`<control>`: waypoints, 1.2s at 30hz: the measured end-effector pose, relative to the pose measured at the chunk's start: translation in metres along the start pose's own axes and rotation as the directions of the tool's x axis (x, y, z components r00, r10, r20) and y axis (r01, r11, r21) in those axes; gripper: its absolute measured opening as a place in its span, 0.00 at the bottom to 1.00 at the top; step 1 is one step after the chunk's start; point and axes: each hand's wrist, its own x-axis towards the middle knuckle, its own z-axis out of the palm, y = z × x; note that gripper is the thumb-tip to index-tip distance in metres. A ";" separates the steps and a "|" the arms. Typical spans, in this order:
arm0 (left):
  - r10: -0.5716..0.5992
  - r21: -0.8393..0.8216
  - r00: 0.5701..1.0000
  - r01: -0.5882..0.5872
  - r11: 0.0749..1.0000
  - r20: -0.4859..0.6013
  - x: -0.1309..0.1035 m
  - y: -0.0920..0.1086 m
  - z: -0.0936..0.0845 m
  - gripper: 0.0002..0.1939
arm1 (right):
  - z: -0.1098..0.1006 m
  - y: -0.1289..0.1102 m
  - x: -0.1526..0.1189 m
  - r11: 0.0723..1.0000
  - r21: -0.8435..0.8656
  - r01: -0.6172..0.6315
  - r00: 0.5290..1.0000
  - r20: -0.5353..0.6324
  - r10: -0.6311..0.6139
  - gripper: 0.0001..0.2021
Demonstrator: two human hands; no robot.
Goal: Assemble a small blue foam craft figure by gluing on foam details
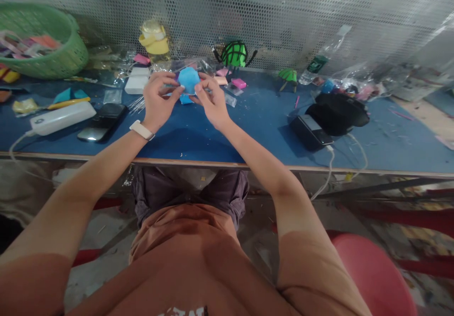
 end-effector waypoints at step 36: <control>-0.034 -0.051 0.999 0.033 0.998 -0.027 0.000 -0.023 0.002 0.32 | -0.002 -0.005 -0.005 0.917 -0.368 0.153 0.988 0.032 -0.152 0.22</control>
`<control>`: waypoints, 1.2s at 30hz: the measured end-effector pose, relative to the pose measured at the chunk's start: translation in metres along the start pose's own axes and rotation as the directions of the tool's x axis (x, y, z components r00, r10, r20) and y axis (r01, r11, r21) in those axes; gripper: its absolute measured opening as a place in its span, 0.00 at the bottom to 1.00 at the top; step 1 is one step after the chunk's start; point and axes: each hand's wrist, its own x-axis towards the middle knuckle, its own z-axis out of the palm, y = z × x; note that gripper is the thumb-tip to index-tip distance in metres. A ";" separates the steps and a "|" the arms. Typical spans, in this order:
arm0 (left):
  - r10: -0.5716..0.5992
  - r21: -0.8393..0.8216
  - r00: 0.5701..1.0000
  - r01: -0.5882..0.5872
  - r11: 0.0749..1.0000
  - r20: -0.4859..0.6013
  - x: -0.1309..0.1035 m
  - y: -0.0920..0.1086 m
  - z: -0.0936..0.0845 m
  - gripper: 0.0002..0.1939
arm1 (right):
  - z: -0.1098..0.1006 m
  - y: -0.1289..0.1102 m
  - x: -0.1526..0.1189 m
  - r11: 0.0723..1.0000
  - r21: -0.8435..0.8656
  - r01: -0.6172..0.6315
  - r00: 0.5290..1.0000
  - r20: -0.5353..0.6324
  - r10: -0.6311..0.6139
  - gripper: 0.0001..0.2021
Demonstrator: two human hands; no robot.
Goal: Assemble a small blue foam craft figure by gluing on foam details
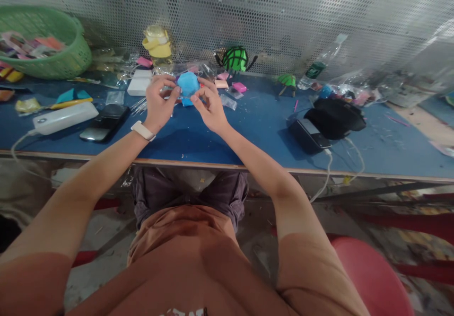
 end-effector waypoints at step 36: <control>0.215 0.166 0.958 -0.247 0.955 0.190 0.004 0.012 -0.008 0.31 | -0.013 0.053 0.034 0.884 0.447 -0.135 0.990 0.025 0.138 0.29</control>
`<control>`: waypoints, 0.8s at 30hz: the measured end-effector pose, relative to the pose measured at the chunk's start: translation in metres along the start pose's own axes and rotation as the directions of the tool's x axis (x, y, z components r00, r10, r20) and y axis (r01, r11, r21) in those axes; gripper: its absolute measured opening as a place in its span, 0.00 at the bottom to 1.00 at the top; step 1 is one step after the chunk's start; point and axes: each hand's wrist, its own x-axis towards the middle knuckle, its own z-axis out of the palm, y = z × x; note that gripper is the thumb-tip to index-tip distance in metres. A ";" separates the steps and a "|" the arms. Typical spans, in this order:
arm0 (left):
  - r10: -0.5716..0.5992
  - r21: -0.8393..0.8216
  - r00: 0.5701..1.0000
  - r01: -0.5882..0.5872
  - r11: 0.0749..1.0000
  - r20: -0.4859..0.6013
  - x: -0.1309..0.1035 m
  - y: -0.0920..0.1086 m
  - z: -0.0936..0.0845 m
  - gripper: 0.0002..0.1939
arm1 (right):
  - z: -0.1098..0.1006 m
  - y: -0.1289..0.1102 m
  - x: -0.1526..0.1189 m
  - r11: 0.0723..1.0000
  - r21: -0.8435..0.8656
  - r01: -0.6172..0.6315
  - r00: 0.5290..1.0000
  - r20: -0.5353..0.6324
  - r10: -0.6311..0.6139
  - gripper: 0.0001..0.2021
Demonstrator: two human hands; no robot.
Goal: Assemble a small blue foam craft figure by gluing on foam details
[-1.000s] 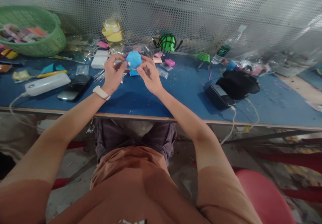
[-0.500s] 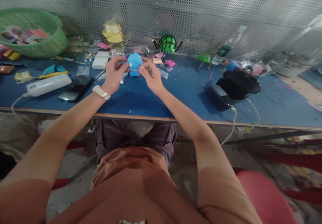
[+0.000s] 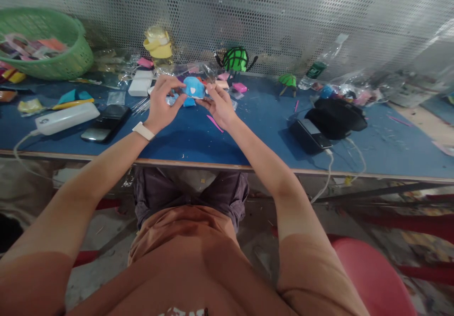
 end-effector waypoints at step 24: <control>-0.040 -0.068 0.988 0.051 0.996 0.152 0.000 0.010 0.007 0.41 | 0.014 -0.012 -0.013 0.968 -0.250 0.038 0.995 0.094 -0.014 0.39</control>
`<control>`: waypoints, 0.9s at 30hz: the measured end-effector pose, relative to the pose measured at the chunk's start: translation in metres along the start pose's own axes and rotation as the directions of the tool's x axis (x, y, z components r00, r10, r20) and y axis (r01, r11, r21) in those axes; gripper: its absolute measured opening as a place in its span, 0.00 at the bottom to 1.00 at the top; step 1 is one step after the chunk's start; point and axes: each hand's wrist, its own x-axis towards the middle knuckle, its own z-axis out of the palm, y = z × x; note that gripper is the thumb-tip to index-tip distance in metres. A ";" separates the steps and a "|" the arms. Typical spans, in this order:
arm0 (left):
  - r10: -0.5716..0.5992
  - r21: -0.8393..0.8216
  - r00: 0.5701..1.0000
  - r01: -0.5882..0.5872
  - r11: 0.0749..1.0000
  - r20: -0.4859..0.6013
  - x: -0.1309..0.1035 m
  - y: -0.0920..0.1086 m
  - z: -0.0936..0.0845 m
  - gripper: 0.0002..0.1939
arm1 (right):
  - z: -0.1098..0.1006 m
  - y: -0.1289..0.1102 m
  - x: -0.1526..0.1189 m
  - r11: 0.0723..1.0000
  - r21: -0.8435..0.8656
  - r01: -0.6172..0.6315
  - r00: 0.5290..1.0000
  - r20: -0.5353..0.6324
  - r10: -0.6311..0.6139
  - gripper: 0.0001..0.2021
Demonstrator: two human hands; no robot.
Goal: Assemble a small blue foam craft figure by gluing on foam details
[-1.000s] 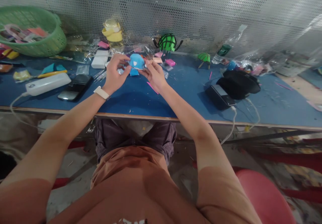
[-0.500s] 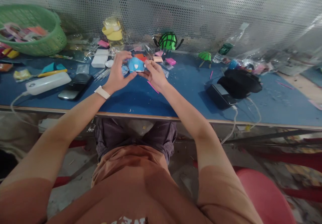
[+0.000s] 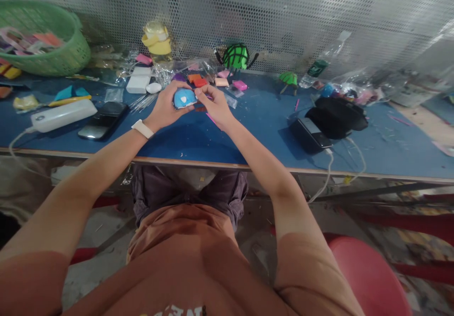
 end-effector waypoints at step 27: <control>0.002 0.007 0.999 -0.002 1.000 -0.039 0.000 -0.007 0.003 0.43 | -0.002 -0.020 -0.016 0.866 -0.376 0.329 0.935 0.002 -0.355 0.21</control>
